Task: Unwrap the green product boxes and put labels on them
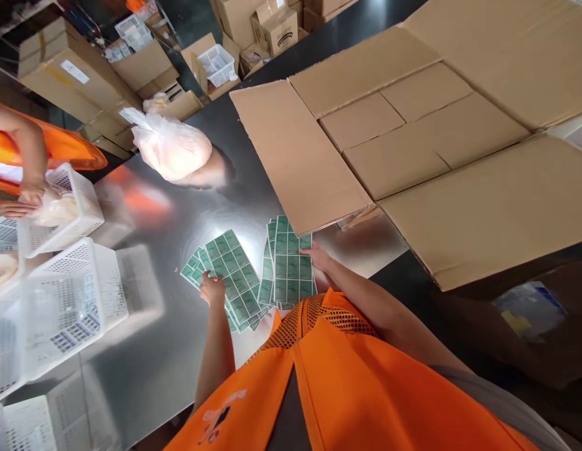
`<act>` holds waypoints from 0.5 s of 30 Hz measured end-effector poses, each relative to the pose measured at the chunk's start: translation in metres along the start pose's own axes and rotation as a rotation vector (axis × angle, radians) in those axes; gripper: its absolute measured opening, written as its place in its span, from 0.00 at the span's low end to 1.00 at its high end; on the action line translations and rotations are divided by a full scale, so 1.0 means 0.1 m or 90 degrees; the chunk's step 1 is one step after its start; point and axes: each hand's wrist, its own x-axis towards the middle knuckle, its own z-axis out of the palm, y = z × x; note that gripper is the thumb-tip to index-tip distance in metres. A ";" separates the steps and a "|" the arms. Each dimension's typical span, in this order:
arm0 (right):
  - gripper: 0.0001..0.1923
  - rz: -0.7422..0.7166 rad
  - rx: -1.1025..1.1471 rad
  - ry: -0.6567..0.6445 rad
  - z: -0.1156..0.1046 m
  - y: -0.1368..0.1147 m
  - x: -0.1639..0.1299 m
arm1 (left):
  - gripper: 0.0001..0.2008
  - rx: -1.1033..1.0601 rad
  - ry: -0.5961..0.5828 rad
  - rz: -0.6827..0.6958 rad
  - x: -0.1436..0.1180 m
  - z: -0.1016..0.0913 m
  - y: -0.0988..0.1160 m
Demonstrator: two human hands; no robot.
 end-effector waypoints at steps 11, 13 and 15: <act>0.10 0.016 0.014 -0.025 0.02 -0.06 -0.03 | 0.10 -0.043 -0.319 0.066 -0.30 0.82 0.43; 0.11 0.011 0.022 -0.025 0.01 -0.07 -0.04 | 0.11 -0.042 -0.283 0.051 -0.19 0.60 0.33; 0.11 0.012 0.030 -0.030 0.01 -0.07 -0.05 | 0.12 -0.034 -0.225 0.035 -0.08 0.31 0.20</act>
